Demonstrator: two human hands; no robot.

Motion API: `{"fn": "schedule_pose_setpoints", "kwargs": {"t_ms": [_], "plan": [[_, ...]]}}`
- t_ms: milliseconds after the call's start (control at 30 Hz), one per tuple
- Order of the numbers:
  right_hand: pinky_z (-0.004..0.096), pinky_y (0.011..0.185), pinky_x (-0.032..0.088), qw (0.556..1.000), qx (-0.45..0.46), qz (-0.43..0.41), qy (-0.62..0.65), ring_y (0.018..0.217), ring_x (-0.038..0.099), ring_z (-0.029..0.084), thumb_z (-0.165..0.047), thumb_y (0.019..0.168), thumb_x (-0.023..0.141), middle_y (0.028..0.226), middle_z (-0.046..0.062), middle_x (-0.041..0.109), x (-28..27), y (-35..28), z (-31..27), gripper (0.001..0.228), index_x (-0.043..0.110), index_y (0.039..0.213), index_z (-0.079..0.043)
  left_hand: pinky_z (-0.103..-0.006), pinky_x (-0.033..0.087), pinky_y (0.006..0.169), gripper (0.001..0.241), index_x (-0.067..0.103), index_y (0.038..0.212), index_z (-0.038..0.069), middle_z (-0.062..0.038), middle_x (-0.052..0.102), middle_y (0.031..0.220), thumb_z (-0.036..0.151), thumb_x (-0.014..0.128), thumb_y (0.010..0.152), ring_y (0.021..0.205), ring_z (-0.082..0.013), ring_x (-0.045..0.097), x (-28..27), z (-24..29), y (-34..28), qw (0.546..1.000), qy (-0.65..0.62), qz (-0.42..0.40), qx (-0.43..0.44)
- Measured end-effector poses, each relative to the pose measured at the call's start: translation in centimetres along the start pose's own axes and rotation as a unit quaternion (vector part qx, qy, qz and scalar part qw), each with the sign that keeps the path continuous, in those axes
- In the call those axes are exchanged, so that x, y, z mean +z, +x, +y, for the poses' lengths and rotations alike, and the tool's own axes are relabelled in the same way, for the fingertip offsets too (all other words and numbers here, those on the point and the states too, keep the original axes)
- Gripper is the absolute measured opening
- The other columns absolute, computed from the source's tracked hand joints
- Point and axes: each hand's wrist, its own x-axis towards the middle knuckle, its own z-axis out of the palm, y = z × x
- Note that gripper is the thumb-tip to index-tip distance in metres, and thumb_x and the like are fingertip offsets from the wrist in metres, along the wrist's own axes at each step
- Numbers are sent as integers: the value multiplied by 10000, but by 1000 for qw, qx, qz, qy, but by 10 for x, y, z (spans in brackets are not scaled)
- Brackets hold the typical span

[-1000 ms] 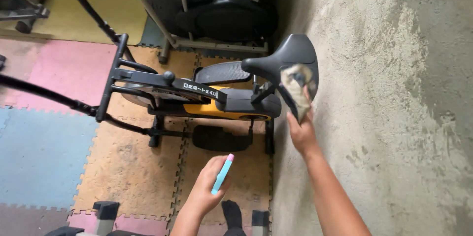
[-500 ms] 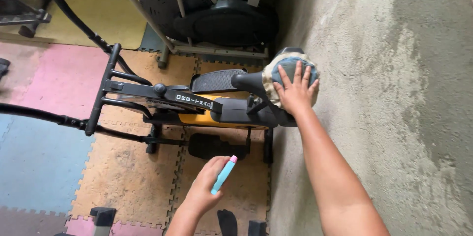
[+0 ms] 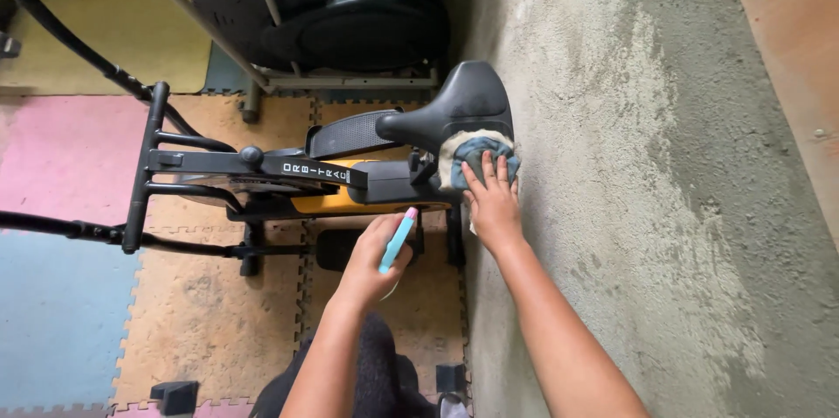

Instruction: Cleaning gym machines like ellipticals and stationary bikes using a spray bottle and a cloth.

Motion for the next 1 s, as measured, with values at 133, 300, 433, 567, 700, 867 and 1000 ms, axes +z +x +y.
{"fn": "schedule_pose_setpoints", "kwargs": {"t_ms": [133,300,433,567,700,867,1000], "plan": [[638,1185,213,999,30,-36,26,1555,169,388,-331,1000,560,1693,100,220,-14,0,-10,545,456,1534,-316,-415,518,946,441,630,1210,20,-159,648,1151,34,668,771,1089,-375,634,-2,3,24,999,19,-29,-8],[644,1180,208,996,62,-55,34,1561,152,369,-334,1004,546,1693,85,224,-24,8,-12,542,436,1535,-340,-459,480,919,381,677,1079,59,-107,664,1090,105,727,705,1090,-369,609,6,-28,67,980,169,-23,103],[657,1185,172,994,79,-54,50,1563,134,371,-343,992,559,1690,81,221,-10,39,-7,666,288,1600,-306,-506,429,1027,376,706,1019,96,-155,608,1238,155,750,651,1240,-406,528,3,-50,105,973,192,-47,119],[680,1191,129,989,126,-65,36,1570,120,355,-389,975,565,1704,36,189,1,93,-1,771,176,1622,-235,-593,277,1158,462,726,1054,76,-286,435,1484,187,784,609,1419,-513,338,-6,-72,137,968,169,-81,169],[679,1190,112,980,171,-99,21,1571,88,358,-413,985,555,1718,13,142,1,135,1,739,198,1616,-274,-598,190,1215,366,740,948,90,-328,297,1576,201,795,604,1495,-523,224,-3,-93,168,951,212,-182,130],[647,1199,86,982,165,-92,3,1568,74,340,-376,968,573,1706,23,115,-2,109,-10,705,245,1591,-337,-630,136,1197,316,737,909,36,-356,262,1578,217,790,655,1482,-551,195,2,-90,188,918,292,-253,85],[574,1233,102,991,122,-51,23,1567,107,332,-275,951,575,1710,25,142,-16,58,-23,680,313,1573,-358,-593,196,1221,379,723,958,-19,-391,338,1543,261,767,705,1448,-563,295,7,-113,200,902,315,-268,120]]}}
